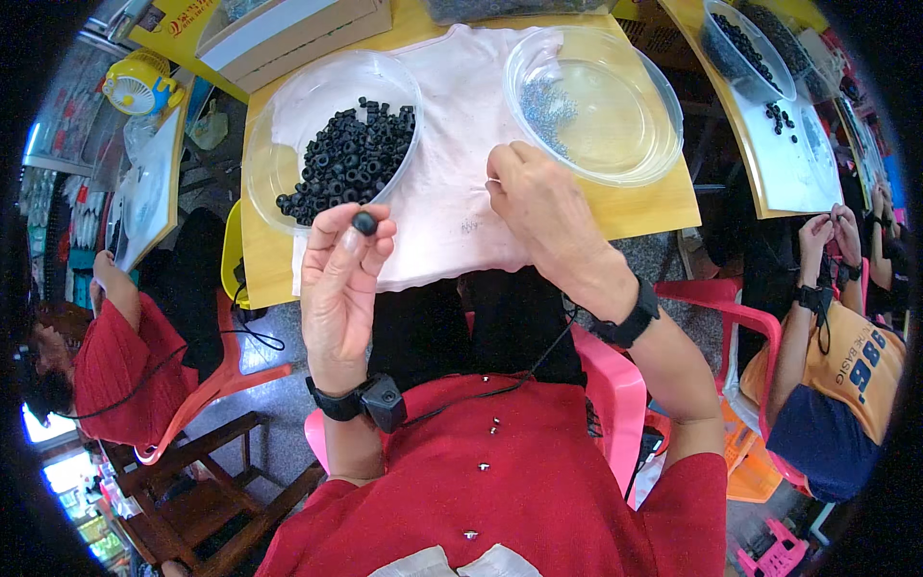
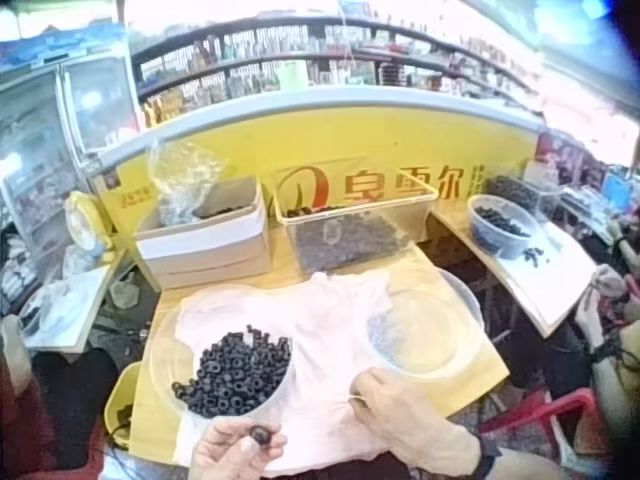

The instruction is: The person picks up a black plastic component and a small metal spring, inserts the spring into the component, and places the assembled unit into a container, repeating the process.

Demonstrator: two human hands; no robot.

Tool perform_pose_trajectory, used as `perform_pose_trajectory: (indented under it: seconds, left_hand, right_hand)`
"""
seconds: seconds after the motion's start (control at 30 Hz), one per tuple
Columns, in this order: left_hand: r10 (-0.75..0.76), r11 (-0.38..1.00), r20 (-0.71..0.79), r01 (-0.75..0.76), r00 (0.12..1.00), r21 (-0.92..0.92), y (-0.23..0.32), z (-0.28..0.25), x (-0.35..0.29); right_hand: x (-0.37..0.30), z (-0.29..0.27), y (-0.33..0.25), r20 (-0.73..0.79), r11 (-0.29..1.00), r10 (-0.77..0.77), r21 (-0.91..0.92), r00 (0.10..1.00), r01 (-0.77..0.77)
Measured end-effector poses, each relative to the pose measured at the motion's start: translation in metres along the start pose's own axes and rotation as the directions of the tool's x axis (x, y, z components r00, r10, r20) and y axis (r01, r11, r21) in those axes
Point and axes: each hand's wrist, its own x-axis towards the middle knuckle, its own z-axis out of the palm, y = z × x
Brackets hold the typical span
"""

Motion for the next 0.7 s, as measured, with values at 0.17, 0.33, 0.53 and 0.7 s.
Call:
perform_pose_trajectory:
  seconds: [0.17, 0.33, 0.53, 0.7]
  left_hand:
    - [0.007, 0.999, 0.025, -0.008, 1.000, 0.052, -0.007, -0.002, -0.010]
    - [-0.011, 0.993, -0.015, 0.013, 1.000, 0.121, -0.011, 0.012, -0.017]
    - [-0.027, 0.985, 0.056, 0.017, 0.998, 0.172, -0.018, 0.009, -0.021]
    - [0.000, 0.961, 0.064, -0.018, 0.998, 0.275, -0.023, 0.011, -0.020]
  right_hand:
    - [-0.007, -0.026, -0.023, -0.005, 0.931, 0.068, 0.361, 0.998, -0.061]
    - [-0.021, -0.039, -0.044, 0.064, 0.826, 0.125, 0.547, 0.990, -0.140]
    - [-0.032, -0.037, -0.043, 0.076, 0.651, 0.172, 0.739, 0.982, -0.171]
    - [-0.038, -0.040, -0.051, 0.183, 0.466, 0.247, 0.839, 0.951, -0.282]
